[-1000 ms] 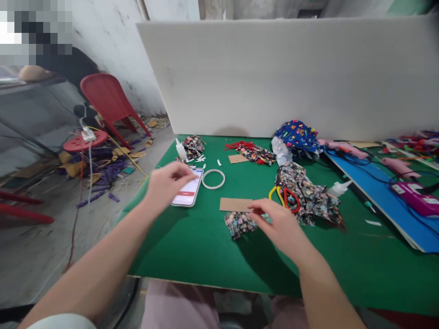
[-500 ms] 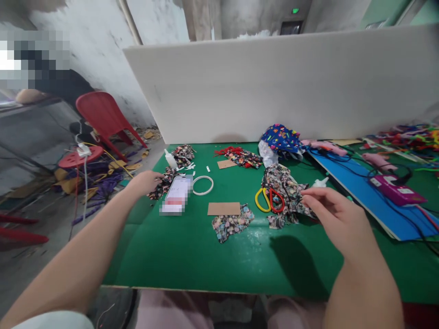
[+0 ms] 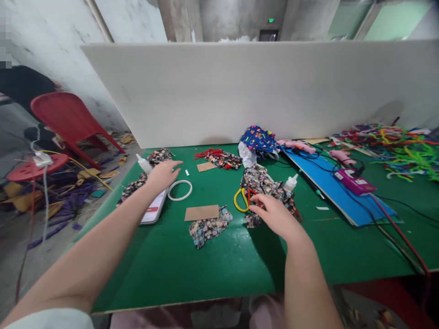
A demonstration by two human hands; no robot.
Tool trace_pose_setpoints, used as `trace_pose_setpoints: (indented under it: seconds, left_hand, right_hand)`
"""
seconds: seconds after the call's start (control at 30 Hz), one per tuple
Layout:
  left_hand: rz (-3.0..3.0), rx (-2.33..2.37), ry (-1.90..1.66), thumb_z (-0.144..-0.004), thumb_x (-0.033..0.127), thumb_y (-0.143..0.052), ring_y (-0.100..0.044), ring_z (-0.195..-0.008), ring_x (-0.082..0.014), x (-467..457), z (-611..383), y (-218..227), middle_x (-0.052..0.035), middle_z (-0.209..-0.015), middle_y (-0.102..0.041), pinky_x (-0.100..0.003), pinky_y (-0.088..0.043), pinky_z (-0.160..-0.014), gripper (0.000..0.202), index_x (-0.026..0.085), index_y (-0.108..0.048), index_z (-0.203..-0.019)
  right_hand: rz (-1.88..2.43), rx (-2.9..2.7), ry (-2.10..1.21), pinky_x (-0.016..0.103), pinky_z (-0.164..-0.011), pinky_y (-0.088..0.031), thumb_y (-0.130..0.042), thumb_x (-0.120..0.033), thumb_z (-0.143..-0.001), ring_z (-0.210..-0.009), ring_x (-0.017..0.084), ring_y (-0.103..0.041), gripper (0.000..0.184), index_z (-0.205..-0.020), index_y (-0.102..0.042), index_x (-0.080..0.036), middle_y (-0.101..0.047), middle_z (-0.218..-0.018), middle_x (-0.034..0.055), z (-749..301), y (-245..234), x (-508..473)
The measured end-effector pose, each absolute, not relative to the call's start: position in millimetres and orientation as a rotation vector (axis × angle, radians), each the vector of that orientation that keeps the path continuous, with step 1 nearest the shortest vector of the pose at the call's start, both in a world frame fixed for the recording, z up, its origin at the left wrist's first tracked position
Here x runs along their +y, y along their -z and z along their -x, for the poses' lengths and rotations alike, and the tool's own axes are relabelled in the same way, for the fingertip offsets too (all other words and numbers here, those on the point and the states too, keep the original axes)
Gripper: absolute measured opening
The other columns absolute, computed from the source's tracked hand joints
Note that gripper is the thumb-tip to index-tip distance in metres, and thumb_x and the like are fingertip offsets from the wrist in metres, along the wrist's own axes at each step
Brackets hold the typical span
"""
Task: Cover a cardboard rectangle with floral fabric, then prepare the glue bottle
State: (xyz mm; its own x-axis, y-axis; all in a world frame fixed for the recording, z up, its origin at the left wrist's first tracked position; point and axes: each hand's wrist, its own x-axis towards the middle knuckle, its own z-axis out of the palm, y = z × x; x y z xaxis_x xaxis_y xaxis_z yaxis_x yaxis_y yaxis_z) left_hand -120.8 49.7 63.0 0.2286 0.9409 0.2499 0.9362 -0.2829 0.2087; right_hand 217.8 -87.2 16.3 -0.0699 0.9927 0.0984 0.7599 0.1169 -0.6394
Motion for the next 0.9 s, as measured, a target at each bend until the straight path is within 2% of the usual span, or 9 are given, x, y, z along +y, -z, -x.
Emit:
trace_pose_setpoints:
  seconds: [0.13, 0.23, 0.37, 0.5, 0.7, 0.83, 0.9]
  left_hand:
    - [-2.534, 1.772, -0.418, -0.079, 0.025, -0.043, -0.054, -0.109, -0.0232, 70, 77, -40, -0.0064, -0.113, -0.063, -0.034, -0.040, -0.095, 0.037, 0.018, -0.060, -0.111]
    - [-2.597, 1.675, -0.344, -0.079, 0.024, -0.044, -0.054, -0.110, -0.0240, 82, 48, -24, -0.0094, -0.116, -0.061, -0.035, -0.040, -0.096, 0.039, 0.015, -0.059, -0.114]
    - [-2.691, 1.503, -0.276, -0.082, 0.024, -0.042, -0.051, -0.115, -0.0213, 83, 13, -7, -0.0080, -0.123, -0.057, -0.034, -0.038, -0.100, 0.040, 0.016, -0.054, -0.119]
    - [-2.763, 1.349, -0.215, -0.085, 0.032, -0.042, -0.045, -0.121, -0.0223, 69, -8, 4, -0.0103, -0.129, -0.052, -0.035, -0.035, -0.102, 0.041, 0.017, -0.054, -0.120]
    - [-2.801, 1.222, -0.070, -0.084, 0.043, -0.045, -0.045, -0.121, -0.0247, 37, 18, 14, -0.0095, -0.131, -0.050, -0.037, -0.035, -0.100, 0.045, 0.022, -0.052, -0.122]
    - [-2.787, 1.206, 0.051, -0.083, 0.047, -0.045, -0.048, -0.116, -0.0286, 7, 55, 6, -0.0136, -0.126, -0.053, -0.041, -0.039, -0.095, 0.046, 0.018, -0.056, -0.118]
    - [-2.778, 1.200, 0.091, -0.083, 0.045, -0.047, -0.049, -0.116, -0.0289, -7, 67, -1, -0.0146, -0.125, -0.053, -0.041, -0.038, -0.095, 0.043, 0.017, -0.058, -0.115]
  right_hand:
    - [1.758, -1.954, -0.653, 0.029, -0.078, -0.041, -0.046, -0.039, -0.084, -0.092, 0.016, -0.057, 0.024, -0.098, -0.058, -0.024, -0.061, -0.100, 0.0028, -211, -14, -83]
    - [1.814, -1.997, -0.596, 0.026, -0.078, -0.040, -0.047, -0.036, -0.084, -0.092, 0.015, -0.057, 0.022, -0.097, -0.058, -0.023, -0.063, -0.100, 0.0020, -207, -11, -80]
    - [1.885, -2.019, -0.523, 0.027, -0.078, -0.040, -0.049, -0.034, -0.083, -0.093, 0.017, -0.057, 0.021, -0.097, -0.059, -0.022, -0.065, -0.097, 0.0038, -202, -4, -74]
    - [2.002, -2.001, -0.421, 0.030, -0.078, -0.039, -0.050, -0.035, -0.082, -0.092, 0.021, -0.056, 0.021, -0.092, -0.061, -0.020, -0.066, -0.092, 0.0064, -191, 3, -67]
    - [2.179, -1.901, -0.310, 0.035, -0.079, -0.038, -0.056, -0.032, -0.077, -0.098, 0.026, -0.053, 0.036, -0.111, -0.054, -0.020, -0.065, -0.099, 0.0103, -174, 3, -59]
    - [2.222, -1.882, -0.329, 0.036, -0.077, -0.039, -0.052, -0.018, -0.074, -0.094, 0.027, -0.057, 0.034, -0.108, -0.054, -0.018, -0.066, -0.090, 0.0129, -167, -5, -57]
    - [2.223, -1.859, -0.368, 0.036, -0.075, -0.039, -0.052, -0.016, -0.071, -0.089, 0.027, -0.058, 0.036, -0.107, -0.054, -0.017, -0.066, -0.087, 0.0132, -165, -10, -57]
